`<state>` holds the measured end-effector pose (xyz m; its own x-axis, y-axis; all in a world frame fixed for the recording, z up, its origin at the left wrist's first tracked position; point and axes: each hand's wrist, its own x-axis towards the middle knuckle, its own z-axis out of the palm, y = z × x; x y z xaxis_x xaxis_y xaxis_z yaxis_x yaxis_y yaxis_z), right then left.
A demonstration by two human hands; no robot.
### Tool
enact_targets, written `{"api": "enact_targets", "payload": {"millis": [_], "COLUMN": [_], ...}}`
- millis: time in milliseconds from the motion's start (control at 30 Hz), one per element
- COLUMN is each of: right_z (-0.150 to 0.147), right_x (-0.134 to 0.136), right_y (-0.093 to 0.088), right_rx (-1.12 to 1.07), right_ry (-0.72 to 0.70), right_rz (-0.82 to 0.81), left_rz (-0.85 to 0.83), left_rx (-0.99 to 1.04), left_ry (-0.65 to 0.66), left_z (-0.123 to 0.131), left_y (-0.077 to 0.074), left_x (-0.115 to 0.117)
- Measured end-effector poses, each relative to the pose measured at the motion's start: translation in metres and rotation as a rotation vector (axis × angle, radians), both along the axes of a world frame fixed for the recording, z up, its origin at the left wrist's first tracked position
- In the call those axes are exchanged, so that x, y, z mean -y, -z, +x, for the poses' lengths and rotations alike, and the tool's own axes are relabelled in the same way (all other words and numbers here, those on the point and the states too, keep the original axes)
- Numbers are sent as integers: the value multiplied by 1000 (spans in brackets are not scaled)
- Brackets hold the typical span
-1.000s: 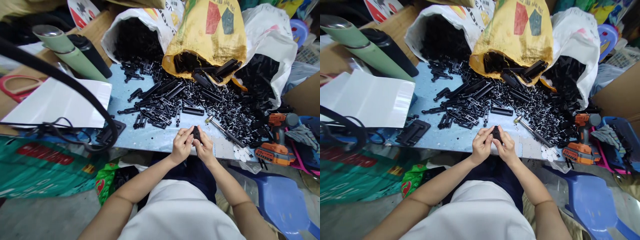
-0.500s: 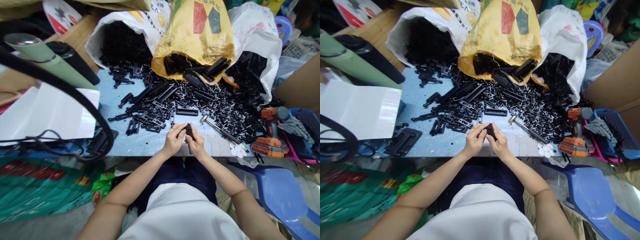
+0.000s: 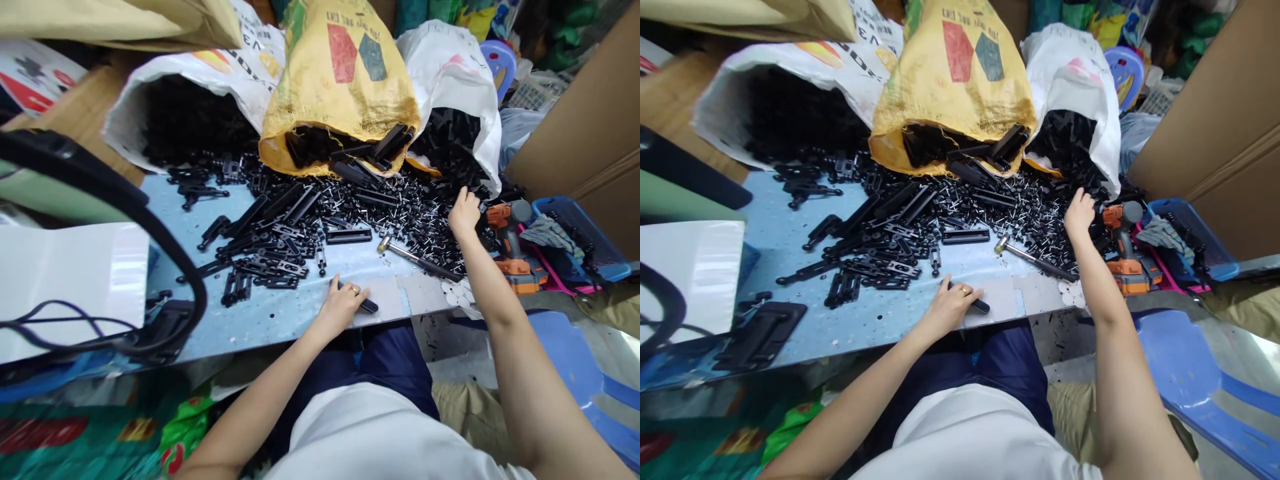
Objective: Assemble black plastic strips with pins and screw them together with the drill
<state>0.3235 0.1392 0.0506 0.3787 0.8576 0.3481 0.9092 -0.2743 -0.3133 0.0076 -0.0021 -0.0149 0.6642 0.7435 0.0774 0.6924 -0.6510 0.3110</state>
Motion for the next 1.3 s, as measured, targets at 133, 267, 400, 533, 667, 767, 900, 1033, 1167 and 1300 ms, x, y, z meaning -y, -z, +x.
{"api": "enact_targets", "payload": {"millis": [133,267,400,533,667,767,900,1033,1167,1300], "right_z": [30,8,-44,-85,-101,-104,-107,-109,-109,-109], "right_x": [-24,-21,21,94,142,150,153,156,158,161], "right_y": [-11,-21,-17,6,28,40,45,39,34,39], "right_rx": [-21,62,165,341,502,504,475,468,431,413], "right_ry": [116,-18,-390,-933,-1172,-1142,-1047,-1055,-1110,-1102], "right_rz": [-19,-42,-110,-515,-706,-718,-631,-607,-657,-641], "left_rz": [89,85,-14,-124,-193,-215,-240,-229,-218,-211], "left_rx": [-91,-132,-111,-58,-47,-45,-28,-22,-45,-60], "left_ry": [-84,-163,-183,-98,-39,-38,-52,-78,-35,-6], "left_z": [1,-4,-1,4,4,4,5,5,5,4], "left_y": [-6,-2,3,3,-3,-9,-12,-9,-6,-5], "left_x": [-1,2,-1,-6,-10,-9,-7,-6,-8,-8]}}
